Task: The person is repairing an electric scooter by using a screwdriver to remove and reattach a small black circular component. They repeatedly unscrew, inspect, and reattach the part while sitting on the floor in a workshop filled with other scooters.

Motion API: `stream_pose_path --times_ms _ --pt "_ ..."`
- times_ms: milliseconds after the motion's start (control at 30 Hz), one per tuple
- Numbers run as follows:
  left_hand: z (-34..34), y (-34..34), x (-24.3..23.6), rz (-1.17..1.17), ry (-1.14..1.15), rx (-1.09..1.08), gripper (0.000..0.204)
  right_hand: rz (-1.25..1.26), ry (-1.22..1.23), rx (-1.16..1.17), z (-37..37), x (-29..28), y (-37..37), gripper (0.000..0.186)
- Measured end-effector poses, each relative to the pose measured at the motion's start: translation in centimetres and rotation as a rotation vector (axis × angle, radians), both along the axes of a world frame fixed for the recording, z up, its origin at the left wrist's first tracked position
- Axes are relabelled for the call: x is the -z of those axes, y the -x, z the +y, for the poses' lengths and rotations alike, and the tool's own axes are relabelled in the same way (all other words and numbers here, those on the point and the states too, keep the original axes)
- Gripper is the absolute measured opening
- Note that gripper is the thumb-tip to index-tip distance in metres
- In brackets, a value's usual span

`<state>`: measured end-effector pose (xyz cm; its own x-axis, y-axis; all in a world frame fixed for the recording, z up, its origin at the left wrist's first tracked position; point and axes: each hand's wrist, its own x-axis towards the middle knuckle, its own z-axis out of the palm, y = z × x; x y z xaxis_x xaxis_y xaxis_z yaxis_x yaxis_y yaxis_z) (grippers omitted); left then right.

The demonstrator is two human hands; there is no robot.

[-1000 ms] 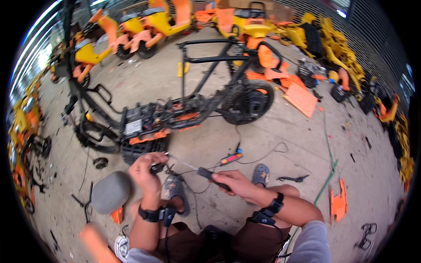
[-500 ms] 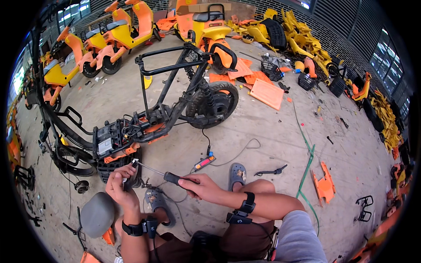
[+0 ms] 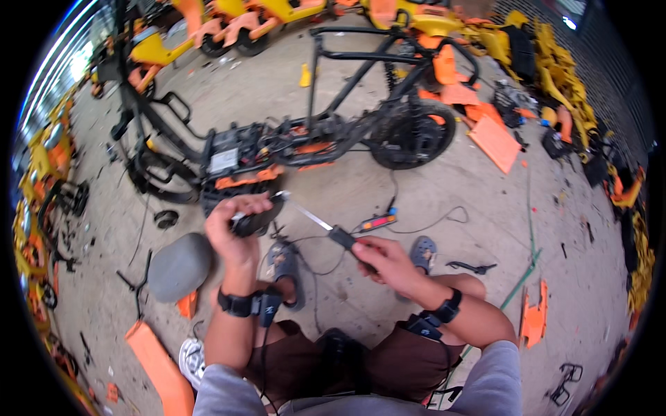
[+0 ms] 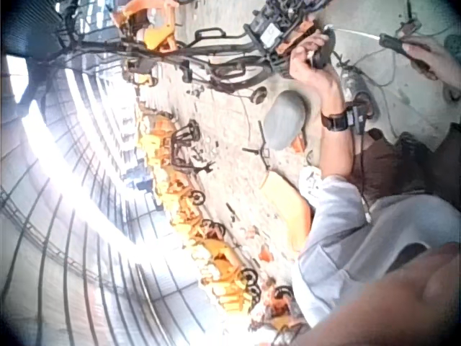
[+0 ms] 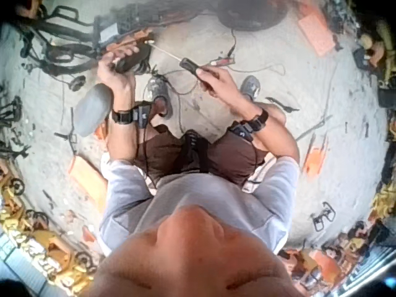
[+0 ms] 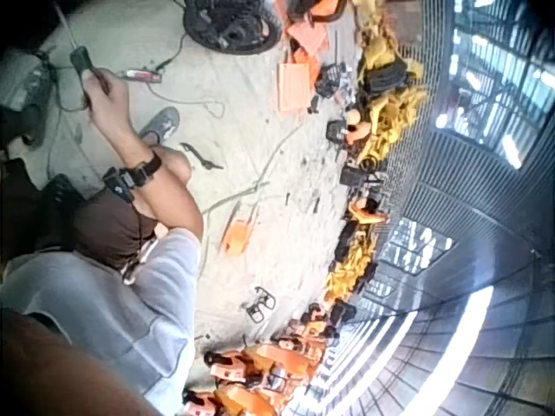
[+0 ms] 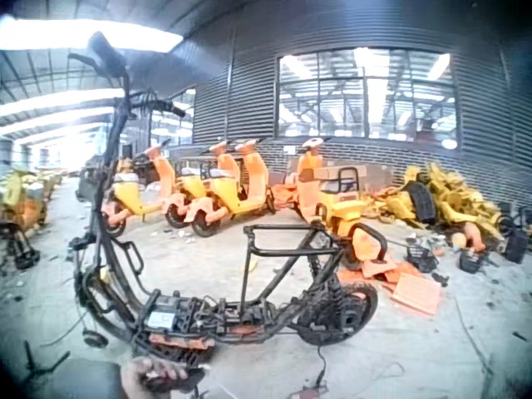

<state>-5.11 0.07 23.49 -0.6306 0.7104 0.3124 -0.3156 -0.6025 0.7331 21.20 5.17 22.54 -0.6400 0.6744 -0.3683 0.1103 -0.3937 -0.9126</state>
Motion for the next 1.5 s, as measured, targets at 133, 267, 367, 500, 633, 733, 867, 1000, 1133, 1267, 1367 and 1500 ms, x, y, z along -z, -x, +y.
stream_pose_path --times_ms 133,267,367,500,633,733,867,1000,1133,1267,1367,1500 --pt "0.0 0.0 -0.2 -0.064 -0.029 0.023 0.03 0.006 -0.068 0.001 -0.5 -0.3 0.3 0.033" --pt "-0.2 0.2 -1.1 -0.101 -0.048 0.007 0.03 0.039 -0.133 0.029 -1.0 -0.5 0.6 0.031" --pt "-0.3 0.0 -1.6 -0.105 -0.039 -0.025 0.03 0.059 -0.112 0.036 -1.1 -0.5 0.6 0.031" --pt "-0.1 -0.3 -1.8 -0.202 0.004 -0.124 0.032 0.064 -0.154 0.059 -1.3 -0.5 0.7 0.032" --pt "-0.1 0.0 -1.6 -0.19 -0.016 -0.108 0.036 0.059 -0.183 0.065 -1.5 -0.6 0.6 0.033" --pt "-0.1 0.2 -1.4 -0.167 -0.02 -0.077 0.036 0.064 -0.176 0.067 -1.5 -0.6 0.6 0.033" --pt "0.1 0.1 -1.5 -0.134 0.005 -0.099 0.036 0.083 -0.175 0.081 -1.6 -0.6 0.6 0.032" --pt "0.2 -0.5 -1.9 -0.132 0.042 -0.15 0.042 0.071 -0.143 0.084 -1.7 -0.6 0.6 0.032" --pt "0.0 -0.5 -1.9 -0.112 0.036 -0.119 0.04 0.083 -0.138 0.089 -1.7 -0.4 0.4 0.032" --pt "-0.1 -0.2 -1.4 -0.132 0.077 -0.113 0.038 -0.011 -0.188 0.079 -1.4 -0.3 0.4 0.032" --pt "-0.1 -0.6 -1.1 -0.187 0.005 -0.086 0.033 -0.038 -0.212 0.054 -1.1 -0.3 0.4 0.031" --pt "-0.1 -0.2 -1.0 -0.201 0.017 -0.132 0.033 0.001 -0.232 0.069 -0.7 -0.4 0.6 0.031"
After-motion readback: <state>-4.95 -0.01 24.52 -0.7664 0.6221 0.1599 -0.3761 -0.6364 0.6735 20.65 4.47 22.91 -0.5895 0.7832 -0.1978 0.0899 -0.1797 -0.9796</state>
